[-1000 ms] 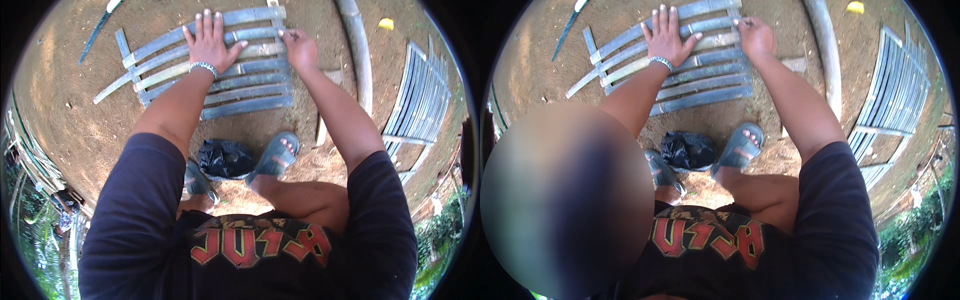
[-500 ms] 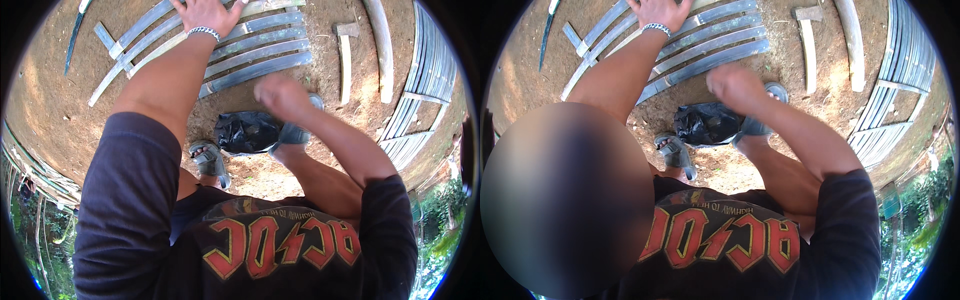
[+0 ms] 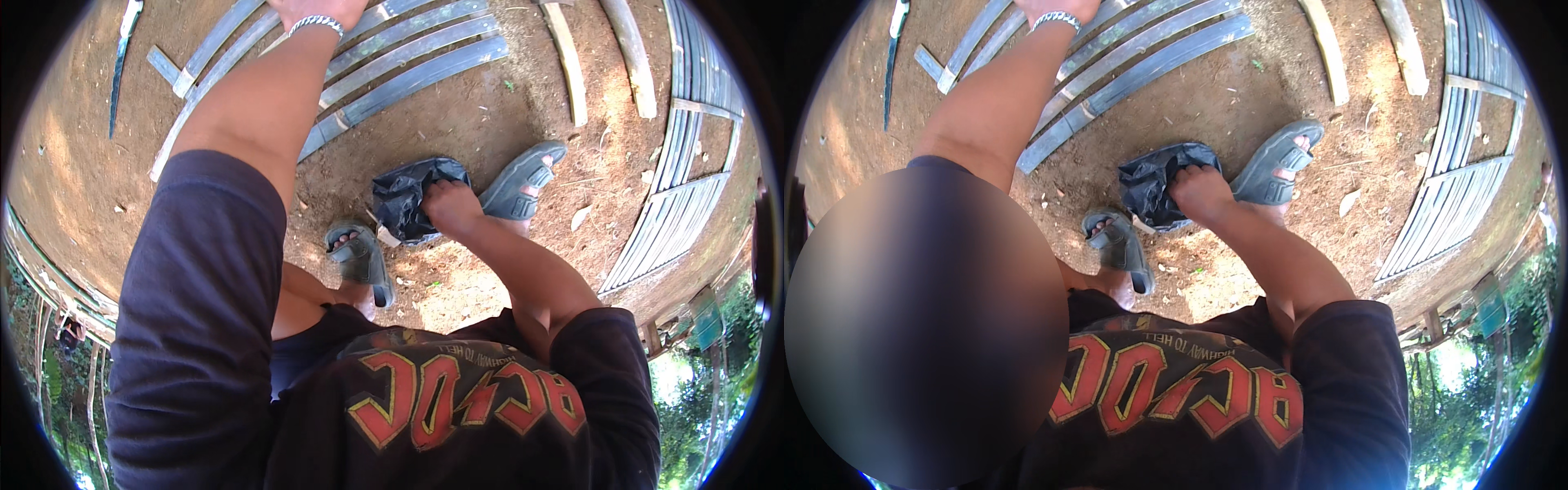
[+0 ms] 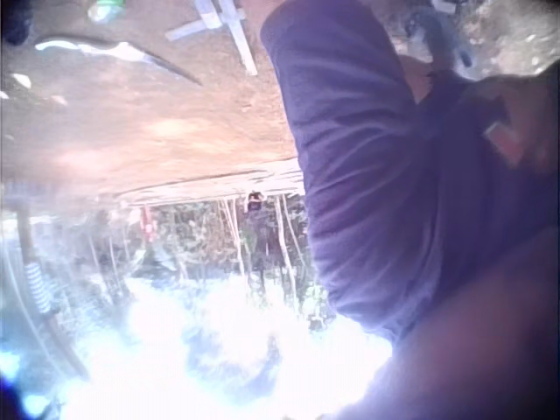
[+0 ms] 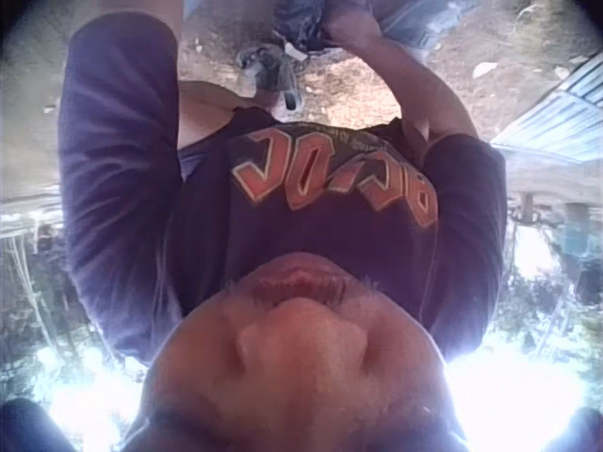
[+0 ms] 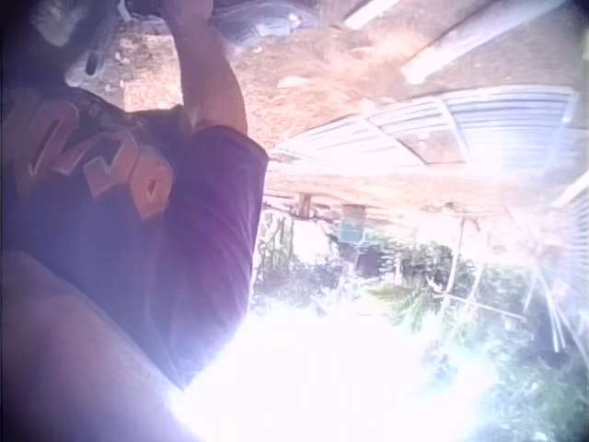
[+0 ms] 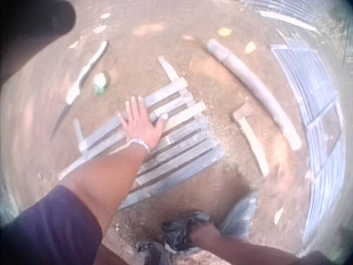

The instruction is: The person assembles a rectangular bamboo frame by arranging split bamboo strips on the ground. They use a hammer to drive nails into the joints to secure the pieces together, occasionally adjusting the alignment of the strips.

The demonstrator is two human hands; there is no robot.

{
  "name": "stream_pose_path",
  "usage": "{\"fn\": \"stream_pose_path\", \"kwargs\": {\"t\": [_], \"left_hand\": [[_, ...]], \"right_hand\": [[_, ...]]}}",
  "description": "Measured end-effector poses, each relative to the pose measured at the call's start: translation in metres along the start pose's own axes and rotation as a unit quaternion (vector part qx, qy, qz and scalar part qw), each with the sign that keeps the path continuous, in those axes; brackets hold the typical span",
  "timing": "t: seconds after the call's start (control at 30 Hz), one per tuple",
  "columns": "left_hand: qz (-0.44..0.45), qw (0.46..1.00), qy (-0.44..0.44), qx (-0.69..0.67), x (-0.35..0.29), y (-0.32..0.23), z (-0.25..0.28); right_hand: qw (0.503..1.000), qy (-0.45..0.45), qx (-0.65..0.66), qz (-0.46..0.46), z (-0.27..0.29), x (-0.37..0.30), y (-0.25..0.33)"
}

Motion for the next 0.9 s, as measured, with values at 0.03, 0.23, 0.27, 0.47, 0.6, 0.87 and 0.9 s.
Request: {"fn": "stream_pose_path", "kwargs": {"t": [0.03,0.23,0.27,0.47,0.6,0.87,0.9], "left_hand": [[0.004,1.000,0.004,-0.001,-0.001,-0.001,0.001],[-0.047,0.993,-0.104,-0.021,0.019,0.009,-0.011],[-0.051,0.994,-0.089,-0.032,0.020,0.004,-0.015],[-0.025,0.998,-0.045,-0.027,0.021,0.001,-0.011],[-0.014,0.999,-0.013,-0.028,0.020,-0.001,-0.004],[-0.016,0.994,-0.002,-0.104,0.022,0.008,-0.008],[-0.016,0.992,-0.003,-0.122,0.022,0.009,-0.006]], "right_hand": [[1.000,0.000,-0.010,0.005,0.002,0.003,-0.006],[0.998,-0.045,-0.052,0.007,0.003,-0.002,0.007],[0.998,-0.047,-0.053,-0.001,0.004,-0.004,0.006],[0.998,-0.047,0.012,-0.030,0.012,-0.012,0.001],[0.996,-0.078,0.040,-0.028,0.025,-0.019,0.001],[0.996,-0.036,0.074,0.019,0.081,-0.039,0.004],[0.994,-0.040,0.097,0.009,0.089,-0.043,0.001]]}}
Point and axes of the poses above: each hand's wrist, its own x-axis towards the middle knuckle, its own z-axis out of the back of the hand, y = z × x, the point moved 8 cm from there along x, towards the middle knuckle, and after that the axes turned 2 degrees about z, right-handed, at the moved point
